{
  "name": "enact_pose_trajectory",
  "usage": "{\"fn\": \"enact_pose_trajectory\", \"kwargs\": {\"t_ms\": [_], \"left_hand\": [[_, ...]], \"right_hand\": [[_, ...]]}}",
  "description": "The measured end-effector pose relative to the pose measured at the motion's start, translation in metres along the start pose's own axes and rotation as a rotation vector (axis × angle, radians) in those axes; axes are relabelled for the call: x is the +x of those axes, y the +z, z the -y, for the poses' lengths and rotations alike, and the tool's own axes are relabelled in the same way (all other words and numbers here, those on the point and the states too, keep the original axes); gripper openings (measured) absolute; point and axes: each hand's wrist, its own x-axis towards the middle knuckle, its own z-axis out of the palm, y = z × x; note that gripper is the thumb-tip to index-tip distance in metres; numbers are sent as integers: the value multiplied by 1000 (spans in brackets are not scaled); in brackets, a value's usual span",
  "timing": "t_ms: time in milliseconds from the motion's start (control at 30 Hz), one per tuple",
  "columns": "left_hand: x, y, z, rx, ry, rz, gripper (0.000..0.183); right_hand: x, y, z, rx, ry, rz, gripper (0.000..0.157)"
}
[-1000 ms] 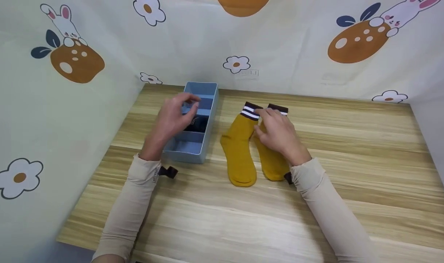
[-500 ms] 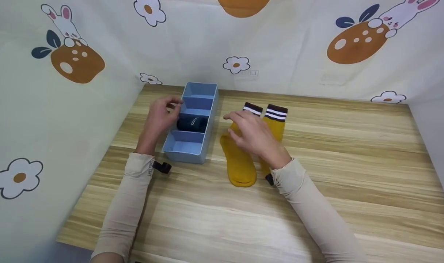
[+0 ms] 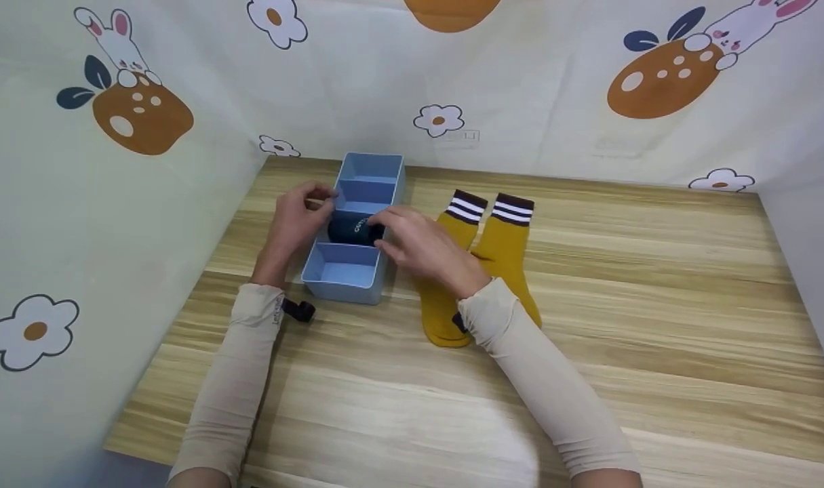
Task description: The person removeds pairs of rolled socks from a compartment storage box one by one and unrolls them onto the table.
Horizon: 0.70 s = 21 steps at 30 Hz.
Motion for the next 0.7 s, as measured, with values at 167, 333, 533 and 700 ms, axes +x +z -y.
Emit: {"fn": "enact_pose_trajectory", "kwargs": {"t_ms": [167, 333, 533, 700], "left_hand": [[-1, 5, 10, -59, -22, 16, 21], [-2, 7, 13, -87, -84, 46, 24], [-2, 5, 11, -80, -113, 52, 23], [-2, 5, 10, -64, -124, 59, 23]], "right_hand": [[14, 4, -6, 51, 34, 56, 41], [27, 3, -8, 37, 66, 95, 39], [44, -1, 1, -66, 82, 137, 45], [53, -1, 9, -157, 78, 166, 42]]}}
